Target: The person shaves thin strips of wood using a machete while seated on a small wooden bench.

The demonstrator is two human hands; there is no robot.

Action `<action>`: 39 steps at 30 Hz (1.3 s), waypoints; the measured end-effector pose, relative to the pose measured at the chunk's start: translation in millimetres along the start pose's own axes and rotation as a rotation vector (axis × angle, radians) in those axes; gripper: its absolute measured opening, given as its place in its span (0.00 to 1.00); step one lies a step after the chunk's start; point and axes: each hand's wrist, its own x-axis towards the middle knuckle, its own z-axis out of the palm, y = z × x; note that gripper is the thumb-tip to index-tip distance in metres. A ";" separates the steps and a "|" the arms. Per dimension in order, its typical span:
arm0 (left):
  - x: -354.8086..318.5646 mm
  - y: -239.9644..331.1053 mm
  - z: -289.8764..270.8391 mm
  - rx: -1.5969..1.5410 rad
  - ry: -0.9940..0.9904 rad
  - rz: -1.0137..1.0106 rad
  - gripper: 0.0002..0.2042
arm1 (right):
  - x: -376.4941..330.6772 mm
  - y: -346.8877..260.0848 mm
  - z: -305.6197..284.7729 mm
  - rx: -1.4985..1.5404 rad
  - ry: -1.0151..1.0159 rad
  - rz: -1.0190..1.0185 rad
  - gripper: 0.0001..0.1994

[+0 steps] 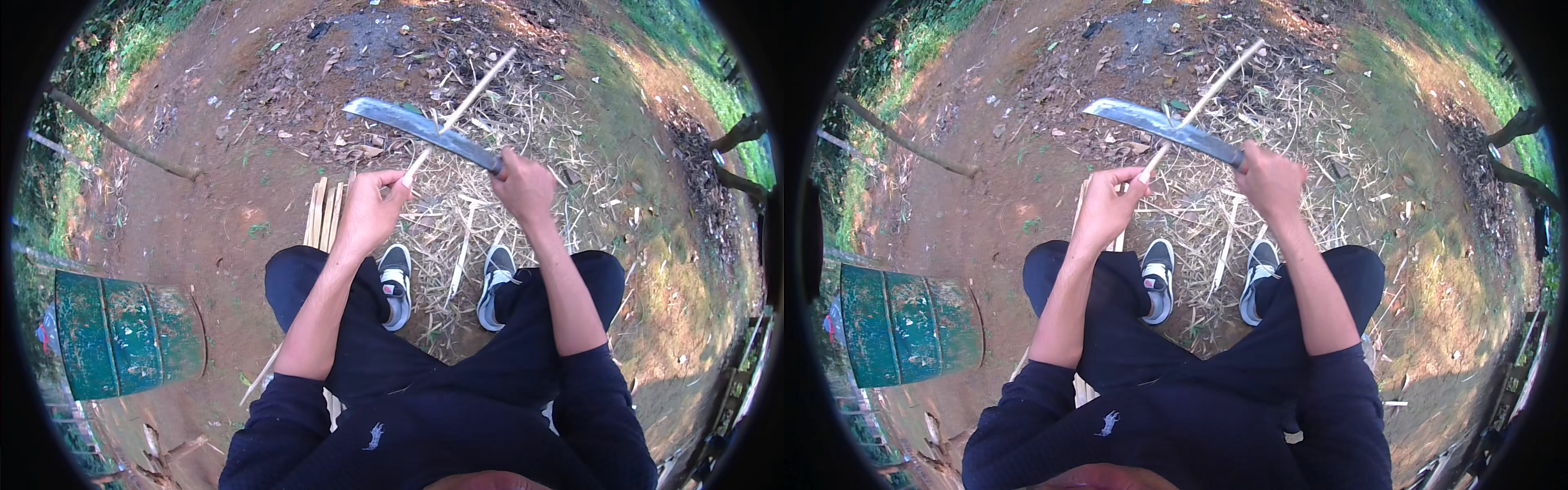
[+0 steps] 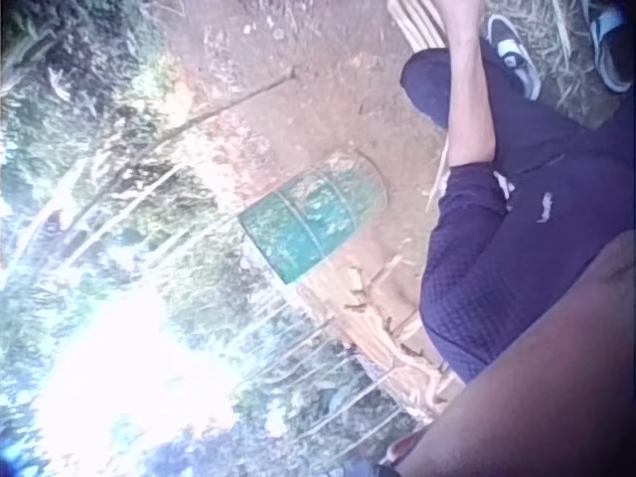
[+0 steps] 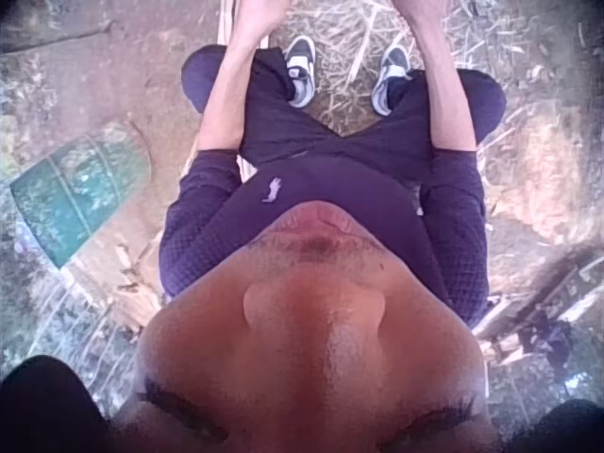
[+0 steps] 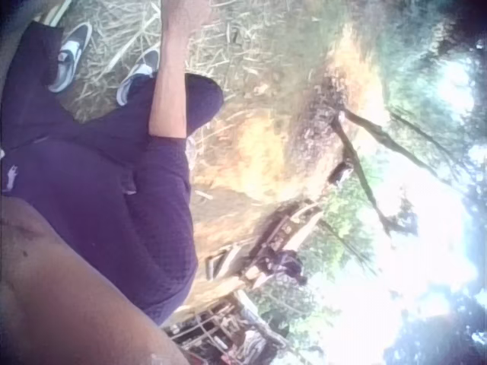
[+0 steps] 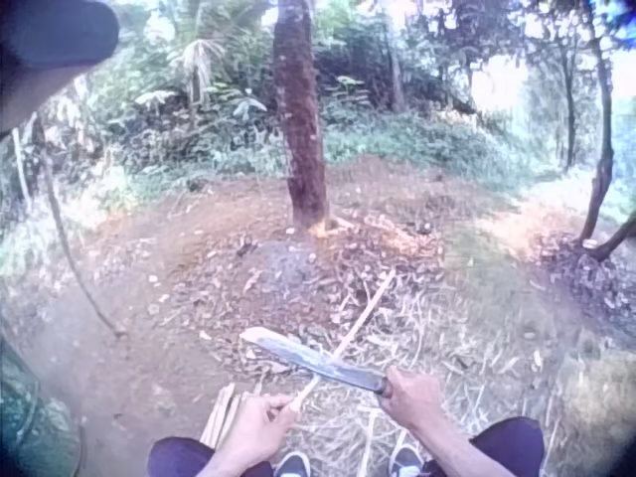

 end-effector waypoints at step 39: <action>-2.5 -38.2 -14.0 -0.079 -0.194 -0.056 0.11 | 14.5 157.5 15.1 0.940 0.179 1.084 0.11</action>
